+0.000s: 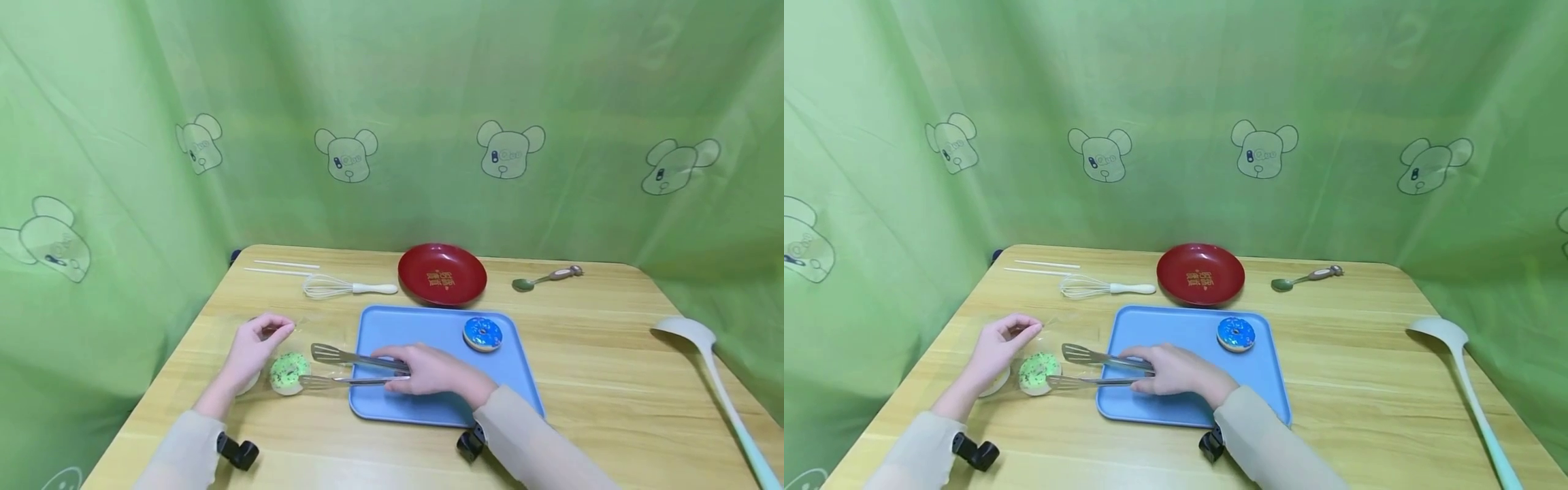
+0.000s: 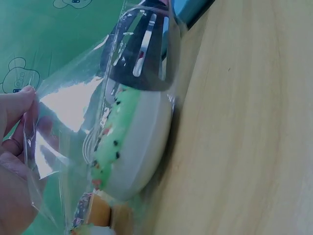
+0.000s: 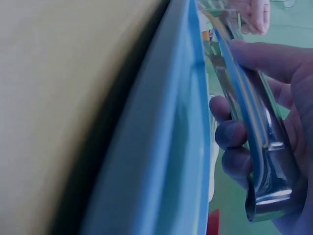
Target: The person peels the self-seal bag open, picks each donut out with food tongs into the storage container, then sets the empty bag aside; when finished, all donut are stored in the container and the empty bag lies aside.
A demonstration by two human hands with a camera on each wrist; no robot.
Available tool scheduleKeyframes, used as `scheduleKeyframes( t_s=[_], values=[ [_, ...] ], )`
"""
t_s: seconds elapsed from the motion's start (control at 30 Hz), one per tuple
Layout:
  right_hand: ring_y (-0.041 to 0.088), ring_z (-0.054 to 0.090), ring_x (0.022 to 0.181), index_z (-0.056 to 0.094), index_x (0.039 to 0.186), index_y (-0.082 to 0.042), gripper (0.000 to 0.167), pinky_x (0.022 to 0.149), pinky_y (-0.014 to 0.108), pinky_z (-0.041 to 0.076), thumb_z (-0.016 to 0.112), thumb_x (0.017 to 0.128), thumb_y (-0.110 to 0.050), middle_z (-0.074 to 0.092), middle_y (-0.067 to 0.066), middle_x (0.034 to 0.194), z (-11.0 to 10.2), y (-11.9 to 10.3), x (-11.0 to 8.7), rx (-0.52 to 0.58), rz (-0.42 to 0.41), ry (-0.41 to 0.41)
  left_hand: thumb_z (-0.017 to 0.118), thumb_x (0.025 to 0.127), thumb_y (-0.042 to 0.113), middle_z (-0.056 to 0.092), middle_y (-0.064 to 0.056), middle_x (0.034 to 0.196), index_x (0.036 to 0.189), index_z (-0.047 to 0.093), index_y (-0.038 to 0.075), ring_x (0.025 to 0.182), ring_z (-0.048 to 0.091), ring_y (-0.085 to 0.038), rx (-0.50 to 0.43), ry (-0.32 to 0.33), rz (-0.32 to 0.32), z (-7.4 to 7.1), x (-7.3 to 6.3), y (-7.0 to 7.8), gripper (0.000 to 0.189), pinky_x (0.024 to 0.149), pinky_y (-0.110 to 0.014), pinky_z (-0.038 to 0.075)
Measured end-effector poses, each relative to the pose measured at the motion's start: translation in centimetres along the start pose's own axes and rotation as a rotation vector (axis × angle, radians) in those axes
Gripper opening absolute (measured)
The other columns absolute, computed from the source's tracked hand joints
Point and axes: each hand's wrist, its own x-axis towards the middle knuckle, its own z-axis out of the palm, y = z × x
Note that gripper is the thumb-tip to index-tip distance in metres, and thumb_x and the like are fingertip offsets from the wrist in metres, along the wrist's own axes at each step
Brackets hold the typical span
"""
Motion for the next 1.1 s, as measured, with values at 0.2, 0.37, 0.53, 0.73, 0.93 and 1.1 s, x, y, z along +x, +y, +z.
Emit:
scheduleKeyframes(
  t_s=[0.2,0.37,0.53,0.73,0.93,1.1],
  values=[
    [0.008,0.05,0.07,0.05,0.132,-0.031,0.051,0.059,0.024,0.044,0.067,0.084,-0.039,0.056,-0.011,0.081,0.1,-0.1,1.0,-0.015,-0.037,-0.025,0.066,0.087,0.02,0.065,-0.01,0.094,0.097,0.066,0.003,0.086,0.058,-0.016,0.068,0.015,0.061,0.1,0.4,-0.7,0.02,0.078,-0.022,0.049],
    [0.008,0.048,0.068,0.049,0.133,-0.03,0.051,0.059,0.024,0.044,0.066,0.085,-0.039,0.052,-0.009,0.076,0.3,-0.3,1.5,-0.07,-0.065,-0.016,0.067,0.087,0.023,0.065,-0.009,0.094,0.097,0.066,0.004,0.087,0.058,-0.017,0.086,0.015,0.073,0.1,0.6,-1.3,0.021,0.078,-0.022,0.049],
    [0.009,0.054,0.08,0.048,0.134,-0.028,0.05,0.072,0.025,0.047,0.063,0.087,-0.038,0.062,-0.008,0.104,0.7,-0.3,1.3,-0.086,-0.097,0.001,0.066,0.087,0.021,0.064,-0.011,0.095,0.098,0.066,0.002,0.087,0.058,-0.015,0.051,0.02,0.061,-0.1,0.5,-1.3,0.022,0.077,-0.02,0.049],
    [0.01,0.054,0.084,0.047,0.135,-0.029,0.05,0.074,0.024,0.047,0.061,0.089,-0.038,0.06,-0.008,0.111,1.0,-0.2,0.8,-0.07,-0.103,0.012,0.065,0.088,0.015,0.064,-0.012,0.096,0.1,0.065,0.0,0.086,0.058,-0.014,0.038,0.01,0.03,-0.2,0.2,-0.6,0.019,0.077,-0.019,0.049],
    [0.011,0.053,0.082,0.048,0.135,-0.027,0.049,0.07,0.024,0.046,0.062,0.088,-0.037,0.061,-0.005,0.107,0.5,-0.1,-0.2,-0.05,-0.072,0.051,0.063,0.088,0.005,0.063,-0.019,0.096,0.099,0.063,-0.007,0.084,0.058,-0.014,0.023,0.022,0.041,0.0,-0.5,1.3,0.017,0.076,-0.017,0.048],
    [0.01,0.054,0.088,0.049,0.134,-0.026,0.05,0.077,0.029,0.049,0.063,0.088,-0.037,0.06,-0.005,0.115,0.0,0.1,-1.4,-0.062,-0.033,0.093,0.063,0.088,0.005,0.063,-0.019,0.096,0.099,0.062,-0.009,0.084,0.058,-0.011,0.004,0.038,0.028,-0.1,-0.6,1.7,0.018,0.075,-0.017,0.048]
  ],
)
